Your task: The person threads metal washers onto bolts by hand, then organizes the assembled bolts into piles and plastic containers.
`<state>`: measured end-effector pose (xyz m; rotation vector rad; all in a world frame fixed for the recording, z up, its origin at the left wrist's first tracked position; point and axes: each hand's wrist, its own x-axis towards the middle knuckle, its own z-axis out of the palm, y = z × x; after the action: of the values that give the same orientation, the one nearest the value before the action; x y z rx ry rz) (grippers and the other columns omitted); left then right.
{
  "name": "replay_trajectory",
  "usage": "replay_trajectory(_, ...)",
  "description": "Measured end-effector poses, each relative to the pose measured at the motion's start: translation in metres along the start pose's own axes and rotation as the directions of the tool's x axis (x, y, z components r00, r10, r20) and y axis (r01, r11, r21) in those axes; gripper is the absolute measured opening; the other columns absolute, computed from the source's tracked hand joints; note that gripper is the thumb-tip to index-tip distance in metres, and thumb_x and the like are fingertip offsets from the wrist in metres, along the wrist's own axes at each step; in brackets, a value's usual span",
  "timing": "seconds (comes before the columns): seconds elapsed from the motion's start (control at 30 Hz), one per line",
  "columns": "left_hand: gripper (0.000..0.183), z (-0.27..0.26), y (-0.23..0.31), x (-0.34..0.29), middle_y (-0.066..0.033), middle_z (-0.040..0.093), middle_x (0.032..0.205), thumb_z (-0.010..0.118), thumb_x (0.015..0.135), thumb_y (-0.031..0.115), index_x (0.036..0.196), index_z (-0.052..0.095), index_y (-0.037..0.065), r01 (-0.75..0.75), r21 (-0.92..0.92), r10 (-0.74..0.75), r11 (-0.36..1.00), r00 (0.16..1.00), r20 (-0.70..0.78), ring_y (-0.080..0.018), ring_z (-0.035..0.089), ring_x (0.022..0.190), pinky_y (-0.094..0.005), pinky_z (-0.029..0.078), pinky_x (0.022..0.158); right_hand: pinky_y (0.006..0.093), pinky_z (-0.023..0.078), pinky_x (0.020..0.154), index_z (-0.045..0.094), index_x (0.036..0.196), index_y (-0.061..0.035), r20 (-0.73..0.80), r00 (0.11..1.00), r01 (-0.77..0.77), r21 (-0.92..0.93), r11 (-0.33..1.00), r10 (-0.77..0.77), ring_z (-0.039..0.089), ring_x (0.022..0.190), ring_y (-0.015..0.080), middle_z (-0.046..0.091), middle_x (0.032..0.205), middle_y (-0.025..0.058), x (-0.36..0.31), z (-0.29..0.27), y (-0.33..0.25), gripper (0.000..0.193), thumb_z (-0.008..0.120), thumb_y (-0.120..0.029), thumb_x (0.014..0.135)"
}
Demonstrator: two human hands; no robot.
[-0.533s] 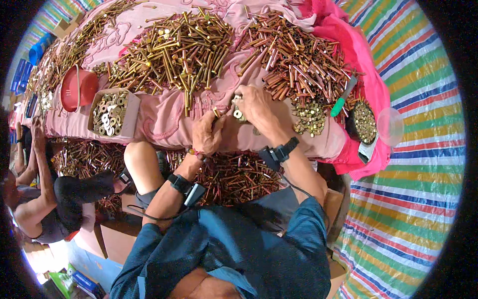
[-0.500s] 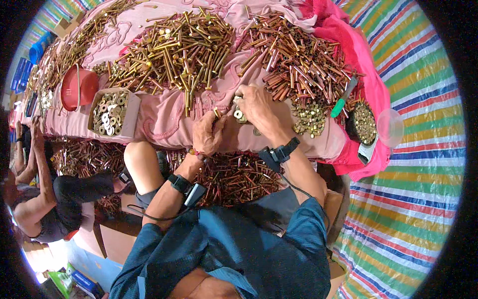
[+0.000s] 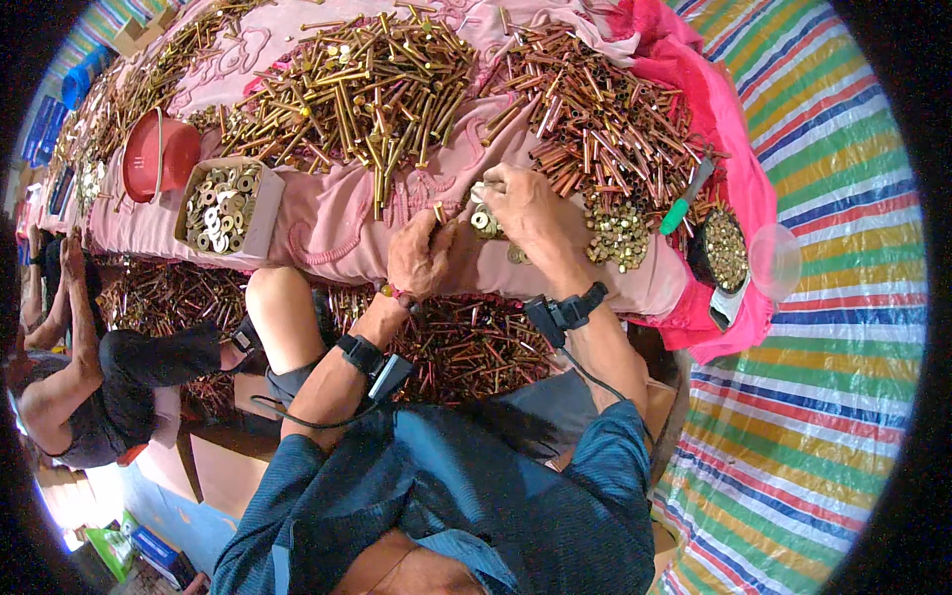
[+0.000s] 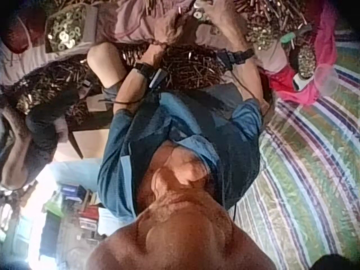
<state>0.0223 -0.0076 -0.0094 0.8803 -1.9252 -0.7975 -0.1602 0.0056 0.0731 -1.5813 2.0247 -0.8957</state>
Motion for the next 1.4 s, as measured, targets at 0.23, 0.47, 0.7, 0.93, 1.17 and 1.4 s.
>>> replay_trajectory(0.23, 0.015, 0.004, 0.000, 0.000, -0.0191, 0.064, 0.086, 0.066, 0.090, 0.010, 0.102, 0.061, 0.004, -0.010, -0.012, 0.010, 1.000, 0.999, -0.031, -0.0413, 0.064, 0.079, -0.0475, 0.050, 0.066, 0.0472, 0.052, 0.081, 0.071, 0.089, -0.0022, 0.041, 0.977, 0.214, -0.296, 0.931, -0.211, 0.066, 0.093, 0.0360, 0.067, 0.093, 0.0177, -0.001, 0.013, 0.019, 0.018, 0.076, -0.018, 0.081)
replay_trajectory(0.47, 0.015, 0.003, -0.001, 0.000, -0.0183, 0.064, 0.085, 0.066, 0.089, 0.011, 0.102, 0.062, 0.005, -0.030, -0.018, 0.029, 0.999, 0.997, -0.070, -0.0410, 0.064, 0.078, -0.0471, 0.050, 0.065, 0.0240, 0.050, 0.051, 0.072, 0.100, 0.0009, 0.155, 0.980, -0.174, 0.345, 0.922, 0.127, 0.064, 0.062, 0.0072, 0.070, 0.081, 0.0019, 0.000, 0.008, 0.028, 0.023, 0.066, -0.021, 0.099)
replay_trajectory(0.7, 0.014, 0.005, -0.002, 0.001, -0.0178, 0.062, 0.086, 0.067, 0.088, 0.013, 0.096, 0.059, 0.005, -0.026, -0.033, 0.024, 0.999, 0.999, -0.049, -0.0406, 0.063, 0.078, -0.0469, 0.050, 0.065, 0.0216, 0.053, 0.051, 0.072, 0.104, 0.0015, 0.360, 0.930, -0.310, 0.677, 0.667, 0.066, 0.066, 0.061, 0.0090, 0.070, 0.079, 0.0039, -0.016, -0.004, -0.017, 0.022, 0.069, -0.019, 0.097)
replay_trajectory(0.93, 0.014, 0.001, 0.005, 0.002, -0.0162, 0.064, 0.085, 0.067, 0.091, 0.014, 0.102, 0.063, 0.006, -0.029, -0.004, 0.029, 1.000, 0.999, 0.014, -0.0396, 0.065, 0.080, -0.0458, 0.051, 0.067, 0.0220, 0.051, 0.049, 0.073, 0.098, 0.0009, 0.249, 0.967, -0.195, 0.593, 0.781, 0.052, 0.065, 0.060, 0.0074, 0.070, 0.078, 0.0034, -0.019, 0.008, -0.029, 0.023, 0.072, -0.022, 0.092)
replay_trajectory(1.17, 0.016, 0.003, -0.005, -0.002, -0.0164, 0.066, 0.088, 0.066, 0.092, 0.013, 0.105, 0.065, 0.005, -0.030, 0.010, 0.030, 0.999, 1.000, 0.003, -0.0398, 0.065, 0.082, -0.0450, 0.052, 0.068, 0.0438, 0.053, 0.081, 0.072, 0.104, -0.0038, -0.235, 0.963, 0.102, -0.130, 0.986, -0.130, 0.068, 0.090, 0.0346, 0.069, 0.097, 0.0191, 0.001, -0.018, 0.019, 0.021, 0.068, -0.019, 0.089)
replay_trajectory(1.4, 0.036, 0.005, 0.001, -0.002, -0.0182, 0.067, 0.087, 0.066, 0.088, 0.009, 0.123, 0.061, 0.008, 0.019, -0.053, -0.021, 0.998, 0.999, -0.044, -0.0395, 0.067, 0.080, -0.0464, 0.053, 0.067, 0.0494, 0.047, 0.068, 0.066, 0.112, -0.0040, -0.014, 0.940, 0.258, -0.628, 0.734, -0.342, 0.060, 0.080, 0.0395, 0.057, 0.088, 0.0202, 0.032, -0.043, 0.068, 0.027, 0.063, -0.009, 0.086)
